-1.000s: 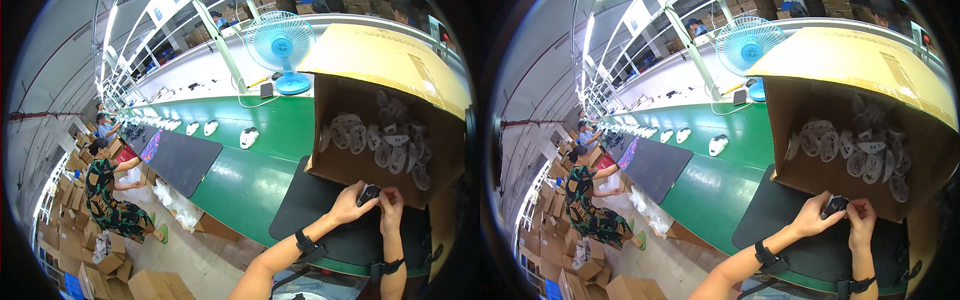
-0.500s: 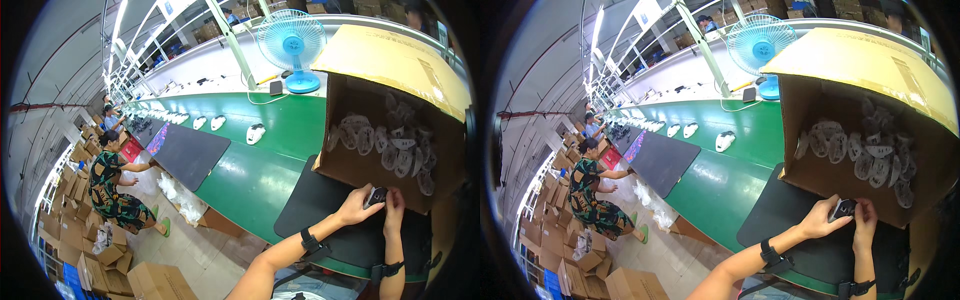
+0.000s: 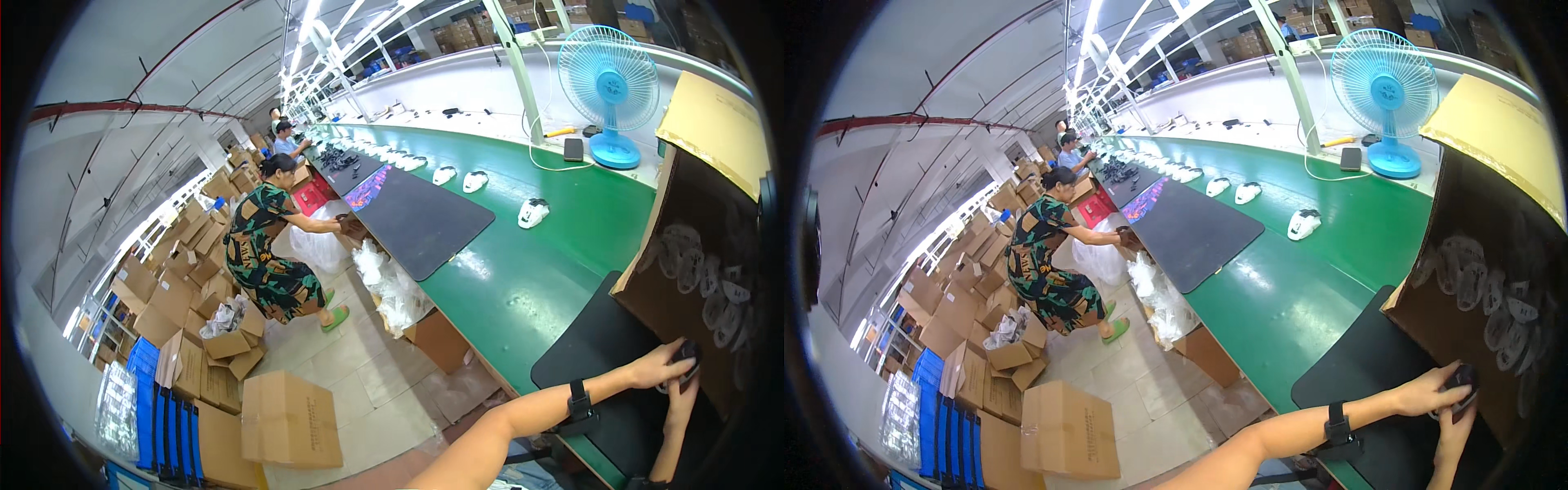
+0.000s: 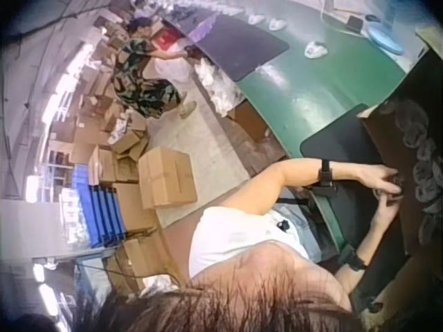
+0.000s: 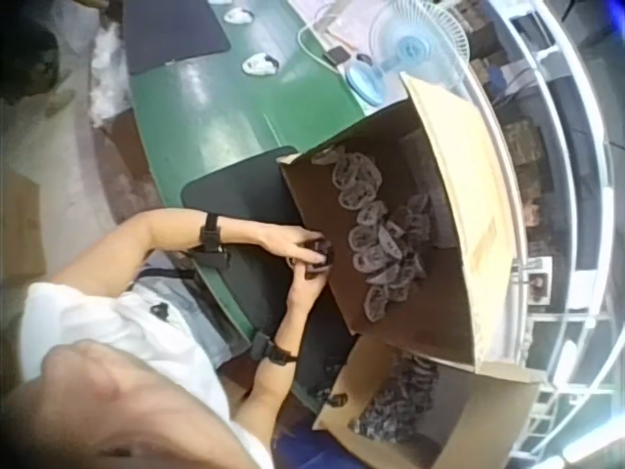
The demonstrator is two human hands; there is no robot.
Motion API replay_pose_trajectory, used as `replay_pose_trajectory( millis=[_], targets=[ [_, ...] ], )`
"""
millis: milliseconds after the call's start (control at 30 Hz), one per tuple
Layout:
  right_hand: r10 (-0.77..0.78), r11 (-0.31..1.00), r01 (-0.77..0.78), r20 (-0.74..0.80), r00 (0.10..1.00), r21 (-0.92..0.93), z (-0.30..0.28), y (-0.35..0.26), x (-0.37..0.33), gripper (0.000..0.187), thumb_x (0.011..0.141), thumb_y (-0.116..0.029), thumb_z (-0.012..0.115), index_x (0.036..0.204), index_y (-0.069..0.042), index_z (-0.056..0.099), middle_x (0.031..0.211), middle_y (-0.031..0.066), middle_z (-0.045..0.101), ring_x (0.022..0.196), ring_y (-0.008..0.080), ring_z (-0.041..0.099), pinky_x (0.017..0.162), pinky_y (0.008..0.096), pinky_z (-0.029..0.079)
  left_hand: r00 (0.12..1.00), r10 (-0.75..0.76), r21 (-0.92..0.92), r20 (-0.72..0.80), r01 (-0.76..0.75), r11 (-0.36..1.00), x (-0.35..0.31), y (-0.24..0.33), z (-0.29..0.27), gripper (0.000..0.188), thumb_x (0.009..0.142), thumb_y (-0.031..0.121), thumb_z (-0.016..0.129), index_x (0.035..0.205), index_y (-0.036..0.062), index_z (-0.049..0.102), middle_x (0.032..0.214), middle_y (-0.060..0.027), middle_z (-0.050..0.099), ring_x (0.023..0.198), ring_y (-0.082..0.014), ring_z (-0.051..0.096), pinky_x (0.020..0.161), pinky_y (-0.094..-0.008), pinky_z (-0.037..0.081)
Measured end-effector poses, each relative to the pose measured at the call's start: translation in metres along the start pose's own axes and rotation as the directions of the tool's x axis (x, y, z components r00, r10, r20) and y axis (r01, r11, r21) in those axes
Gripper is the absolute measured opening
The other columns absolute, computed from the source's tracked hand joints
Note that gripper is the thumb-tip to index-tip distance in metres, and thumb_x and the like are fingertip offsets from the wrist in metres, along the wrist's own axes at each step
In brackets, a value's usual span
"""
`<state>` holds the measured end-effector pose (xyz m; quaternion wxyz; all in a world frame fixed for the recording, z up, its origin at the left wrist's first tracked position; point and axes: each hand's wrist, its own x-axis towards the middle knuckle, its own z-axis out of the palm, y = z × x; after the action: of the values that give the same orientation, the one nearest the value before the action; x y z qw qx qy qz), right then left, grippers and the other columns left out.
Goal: The person picks up a white mouse shell and a black internal component, fits them together by hand, and places the unit on the workbench. They then take a small plastic bag, place a black component inside it, and set the bagged item down.
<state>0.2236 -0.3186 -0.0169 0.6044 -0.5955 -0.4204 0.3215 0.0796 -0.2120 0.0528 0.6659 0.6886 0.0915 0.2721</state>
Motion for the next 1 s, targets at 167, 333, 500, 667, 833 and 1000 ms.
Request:
replay_pose_trajectory(
  millis=[167,333,500,667,833,1000],
  targets=[
    [-0.018,0.999,0.017,0.02,1.0,0.028,-0.008,0.013,0.001,0.069,0.09,-0.033,0.059,0.143,-0.004,0.026,0.136,0.0096,0.04,0.123,0.0209,0.045,0.097,0.0308,0.041,0.997,0.075,0.227,0.034,-0.081,0.97,0.0,0.0,0.0,0.072,0.07,0.038,0.07,0.115,-0.0096,0.041,0.089,-0.0229,0.061,0.085,-0.0378,0.061,0.078,-0.0384,0.048],
    [0.046,0.994,-0.043,-0.032,0.998,0.097,-0.002,0.006,0.004,0.064,0.09,-0.026,0.058,0.143,-0.006,0.027,0.135,0.0093,0.042,0.119,0.019,0.048,0.095,0.0295,0.043,0.995,0.086,0.355,-0.047,-0.064,0.933,0.001,-0.021,0.001,0.076,0.064,0.042,0.073,0.111,-0.0095,0.043,0.089,-0.0258,0.061,0.084,-0.0419,0.06,0.077,-0.0428,0.047],
    [-0.103,0.99,0.108,-0.052,0.993,0.088,0.001,0.002,0.002,0.059,0.091,-0.019,0.056,0.142,-0.007,0.029,0.134,0.0093,0.043,0.119,0.0176,0.047,0.096,0.0298,0.041,0.996,0.067,0.366,-0.057,-0.041,0.93,0.004,-0.02,0.001,0.076,0.06,0.045,0.075,0.109,-0.0061,0.045,0.089,-0.0271,0.06,0.083,-0.0455,0.057,0.076,-0.0454,0.047],
    [-0.088,0.995,0.088,-0.006,0.996,0.049,0.0,-0.005,0.0,0.06,0.091,-0.026,0.056,0.14,-0.003,0.03,0.136,0.0097,0.041,0.123,0.0193,0.043,0.102,0.0323,0.034,0.988,0.128,0.373,-0.085,-0.088,0.924,0.001,-0.02,0.005,0.072,0.063,0.047,0.074,0.106,-0.0042,0.047,0.088,-0.0241,0.059,0.082,-0.0438,0.056,0.072,-0.0457,0.046],
    [0.164,0.875,-0.085,-0.127,0.978,0.476,-0.021,0.003,0.005,0.052,0.095,-0.033,0.052,0.135,-0.003,0.038,0.134,0.0099,0.043,0.123,0.0194,0.044,0.101,0.0332,0.037,0.936,0.333,0.632,-0.114,-0.19,0.751,0.0,-0.012,0.003,0.051,0.075,0.046,0.063,0.087,-0.0028,0.053,0.08,-0.0195,0.054,0.079,-0.0407,0.054,0.065,-0.0451,0.045],
    [0.243,0.893,-0.188,-0.087,0.966,0.409,-0.016,0.011,0.012,0.053,0.094,-0.034,0.053,0.137,-0.006,0.038,0.133,0.0077,0.044,0.118,0.0165,0.047,0.093,0.0292,0.043,0.951,0.249,0.663,-0.185,-0.066,0.745,0.004,-0.022,0.005,0.046,0.083,0.042,0.056,0.089,-0.0038,0.056,0.072,-0.0217,0.059,0.068,-0.0406,0.058,0.06,-0.0456,0.046]
  ],
)
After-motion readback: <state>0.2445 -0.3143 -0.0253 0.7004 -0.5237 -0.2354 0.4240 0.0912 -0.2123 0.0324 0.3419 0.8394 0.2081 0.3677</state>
